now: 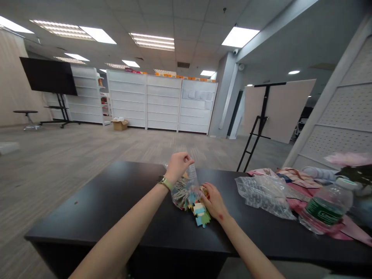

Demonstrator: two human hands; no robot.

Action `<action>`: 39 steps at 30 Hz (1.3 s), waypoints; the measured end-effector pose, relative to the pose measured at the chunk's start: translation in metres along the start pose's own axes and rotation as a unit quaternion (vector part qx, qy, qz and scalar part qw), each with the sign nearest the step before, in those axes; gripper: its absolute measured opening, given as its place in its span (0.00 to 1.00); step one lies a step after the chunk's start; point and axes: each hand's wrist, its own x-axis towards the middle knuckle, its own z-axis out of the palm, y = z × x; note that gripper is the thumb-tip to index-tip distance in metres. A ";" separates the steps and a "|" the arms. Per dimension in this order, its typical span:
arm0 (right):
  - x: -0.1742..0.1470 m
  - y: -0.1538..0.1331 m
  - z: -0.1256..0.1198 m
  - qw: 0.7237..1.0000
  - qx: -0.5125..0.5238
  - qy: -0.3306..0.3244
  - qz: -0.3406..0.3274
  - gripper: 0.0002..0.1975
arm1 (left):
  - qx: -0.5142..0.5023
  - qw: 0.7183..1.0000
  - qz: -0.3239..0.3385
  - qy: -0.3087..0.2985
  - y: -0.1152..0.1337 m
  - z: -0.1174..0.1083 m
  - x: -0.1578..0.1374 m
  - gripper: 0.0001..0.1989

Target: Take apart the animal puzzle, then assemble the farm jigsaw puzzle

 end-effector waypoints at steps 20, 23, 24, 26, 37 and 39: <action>-0.064 -0.041 0.006 0.998 -0.055 -0.036 0.013 0.55 | 0.243 0.952 0.123 -0.141 0.084 0.027 0.010 0.05; -0.063 -0.042 0.006 0.997 -0.062 -0.045 0.012 0.50 | 0.249 0.952 0.111 -0.136 0.082 0.028 0.000 0.05; -0.063 -0.042 0.006 0.997 -0.065 -0.048 0.009 0.48 | 0.249 0.953 0.108 -0.134 0.081 0.026 -0.001 0.05; -0.062 -0.042 0.007 0.996 -0.072 -0.050 0.003 0.45 | 0.248 0.955 0.103 -0.127 0.080 0.019 -0.001 0.05; -0.046 -0.037 0.019 0.993 -0.109 -0.039 0.016 0.35 | 0.253 0.961 0.092 -0.065 0.073 -0.048 0.026 0.06; -0.045 -0.036 0.019 0.993 -0.113 -0.039 0.017 0.31 | 0.254 0.962 0.086 -0.046 0.071 -0.062 0.029 0.07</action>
